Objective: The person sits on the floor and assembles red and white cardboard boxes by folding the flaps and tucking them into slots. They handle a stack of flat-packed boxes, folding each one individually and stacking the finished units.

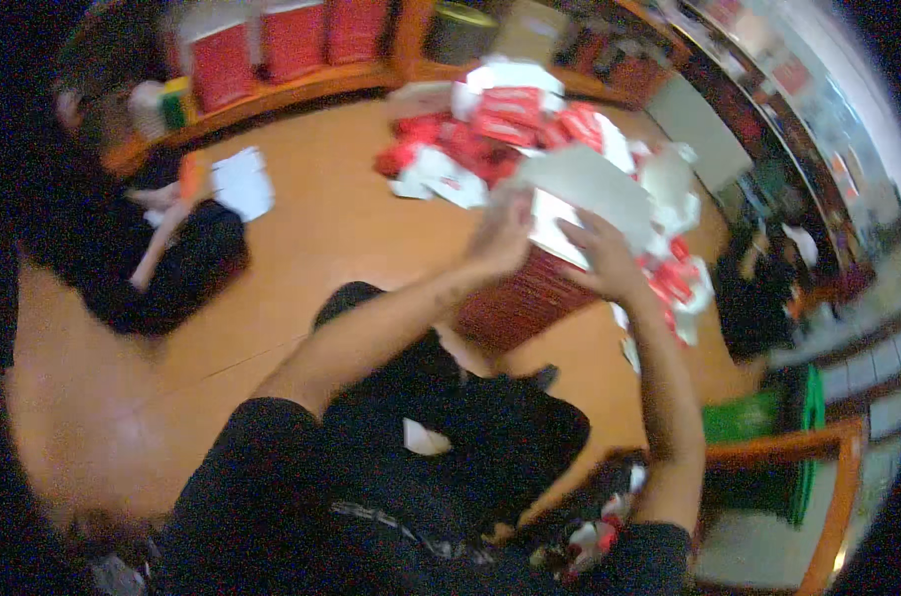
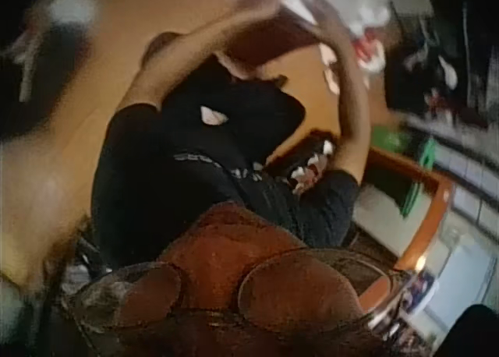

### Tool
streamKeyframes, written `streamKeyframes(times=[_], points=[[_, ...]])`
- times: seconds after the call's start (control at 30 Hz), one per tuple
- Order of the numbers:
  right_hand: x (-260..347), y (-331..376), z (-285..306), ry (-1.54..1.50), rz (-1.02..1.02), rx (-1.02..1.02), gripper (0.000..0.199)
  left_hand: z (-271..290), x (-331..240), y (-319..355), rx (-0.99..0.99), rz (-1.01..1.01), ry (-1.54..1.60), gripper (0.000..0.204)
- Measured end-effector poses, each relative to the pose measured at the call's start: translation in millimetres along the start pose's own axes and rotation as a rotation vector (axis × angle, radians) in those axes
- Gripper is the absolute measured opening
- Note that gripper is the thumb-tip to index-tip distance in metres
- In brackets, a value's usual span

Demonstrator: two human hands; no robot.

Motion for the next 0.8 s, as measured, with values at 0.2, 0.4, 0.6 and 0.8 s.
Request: streamKeyframes(times=[0.2, 0.4, 0.6, 0.8], points=[[-27, 39, -4, -0.118, -0.118, -0.209, 0.068, 233, 79, 109, -0.354, 0.025, 0.567, 0.035], [-7, 11, 71, 0.009, -0.129, -0.417, 0.047, 523, 382, 528, -0.233, 1.297, -0.899, 0.084], [98, -125, 26, -0.144, 0.139, -0.379, 0.031, 510, 342, 645, -0.230, 1.780, -1.240, 0.127], [227, -231, -91, -0.357, 0.112, 0.225, 0.033, 500, 385, 661, -0.082, 1.378, -1.733, 0.132]])
Point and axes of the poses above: each hand's wrist, its own y-axis away from the middle knuckle, its own z-axis out of the back of the hand, x = y × z, the point moved 10 cm from there along -y, towards the middle knuckle, and after that the axes turned 7 degrees about -x, right-handed, at the moved point
